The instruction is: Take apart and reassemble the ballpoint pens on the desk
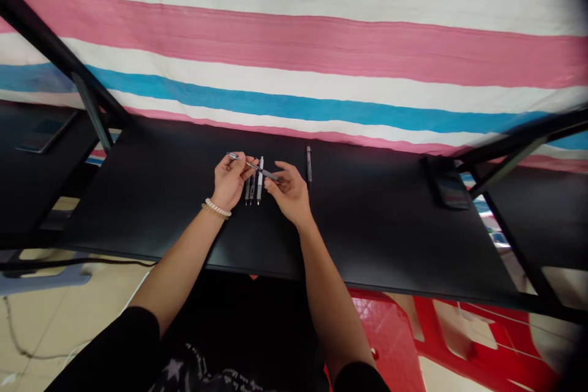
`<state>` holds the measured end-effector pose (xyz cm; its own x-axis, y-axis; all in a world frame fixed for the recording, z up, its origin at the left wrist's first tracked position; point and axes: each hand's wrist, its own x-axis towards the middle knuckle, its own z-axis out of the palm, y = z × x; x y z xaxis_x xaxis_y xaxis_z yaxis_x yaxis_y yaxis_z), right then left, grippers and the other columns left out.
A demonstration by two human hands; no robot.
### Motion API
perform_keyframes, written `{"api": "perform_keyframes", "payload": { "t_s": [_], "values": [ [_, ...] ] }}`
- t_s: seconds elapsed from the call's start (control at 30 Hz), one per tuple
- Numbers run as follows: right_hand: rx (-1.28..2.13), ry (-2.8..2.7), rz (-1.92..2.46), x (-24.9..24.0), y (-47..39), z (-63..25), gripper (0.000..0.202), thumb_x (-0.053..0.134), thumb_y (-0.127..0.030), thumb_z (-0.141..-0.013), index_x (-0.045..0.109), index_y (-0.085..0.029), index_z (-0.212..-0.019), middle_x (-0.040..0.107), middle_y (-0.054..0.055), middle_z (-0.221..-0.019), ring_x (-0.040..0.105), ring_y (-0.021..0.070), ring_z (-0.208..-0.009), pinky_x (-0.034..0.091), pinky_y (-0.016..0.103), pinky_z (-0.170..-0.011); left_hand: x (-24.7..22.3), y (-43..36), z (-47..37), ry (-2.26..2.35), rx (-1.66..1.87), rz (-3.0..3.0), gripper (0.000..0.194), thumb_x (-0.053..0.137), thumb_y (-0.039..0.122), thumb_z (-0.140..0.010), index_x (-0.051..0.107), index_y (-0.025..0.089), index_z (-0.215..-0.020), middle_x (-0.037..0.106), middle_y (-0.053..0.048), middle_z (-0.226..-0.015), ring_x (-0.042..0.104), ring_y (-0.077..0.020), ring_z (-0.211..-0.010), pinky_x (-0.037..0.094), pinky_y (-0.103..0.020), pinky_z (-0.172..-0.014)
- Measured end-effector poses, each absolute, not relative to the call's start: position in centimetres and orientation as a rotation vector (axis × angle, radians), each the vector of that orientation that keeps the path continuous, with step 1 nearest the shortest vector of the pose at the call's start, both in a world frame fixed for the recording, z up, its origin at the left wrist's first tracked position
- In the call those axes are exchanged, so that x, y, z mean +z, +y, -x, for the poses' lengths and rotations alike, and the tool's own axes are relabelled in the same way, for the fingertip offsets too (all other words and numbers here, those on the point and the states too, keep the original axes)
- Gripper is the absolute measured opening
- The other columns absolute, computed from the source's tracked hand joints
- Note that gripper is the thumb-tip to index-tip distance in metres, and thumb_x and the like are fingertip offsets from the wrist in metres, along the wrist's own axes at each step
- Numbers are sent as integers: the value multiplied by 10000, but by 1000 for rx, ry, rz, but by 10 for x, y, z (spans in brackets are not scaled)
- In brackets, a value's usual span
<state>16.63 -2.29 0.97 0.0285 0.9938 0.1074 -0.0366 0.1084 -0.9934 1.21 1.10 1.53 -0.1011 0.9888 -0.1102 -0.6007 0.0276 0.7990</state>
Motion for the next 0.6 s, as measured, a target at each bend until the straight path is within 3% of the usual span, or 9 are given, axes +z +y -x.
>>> {"api": "perform_keyframes", "payload": {
  "t_s": [0.07, 0.2, 0.37, 0.5, 0.6],
  "values": [
    [1143, -1234, 1094, 10, -23, -166, 455, 791, -595, -765, 711, -210, -993, 732, 18, -806, 687, 137, -642, 600, 281, -621, 16, 10, -13, 843, 1471, -611, 333, 863, 385, -766, 622, 190, -887, 727, 3, -856, 742, -136, -843, 592, -298, -854],
    [1167, -1250, 1191, 10, -25, -166, 468, 644, -641, -880, 709, -178, -855, 685, 21, -648, 626, 119, -492, 523, 248, -472, 17, 8, -14, 822, 1423, -643, 344, 871, 393, -751, 619, 184, -857, 727, 1, -844, 737, -131, -821, 596, -290, -831],
    [1129, -1218, 1142, 12, -25, -168, 443, 782, -589, -781, 703, -199, -975, 734, 28, -794, 699, 138, -639, 576, 249, -560, 17, 8, -14, 819, 1467, -625, 342, 879, 384, -743, 629, 186, -865, 730, -1, -858, 739, -133, -834, 594, -280, -821],
    [1191, -1219, 1189, 13, -25, -168, 452, 668, -628, -867, 698, -177, -872, 704, 29, -671, 649, 121, -511, 511, 225, -452, 17, 9, -13, 832, 1446, -628, 335, 869, 390, -756, 624, 187, -863, 731, -5, -864, 736, -134, -834, 590, -284, -829],
    [1180, -1195, 1164, 14, -25, -168, 460, 750, -617, -799, 692, -193, -965, 737, 36, -771, 700, 142, -614, 554, 232, -501, 17, 9, -13, 829, 1451, -621, 342, 877, 388, -745, 623, 188, -856, 731, -5, -861, 737, -139, -836, 591, -290, -832]
  ]
}}
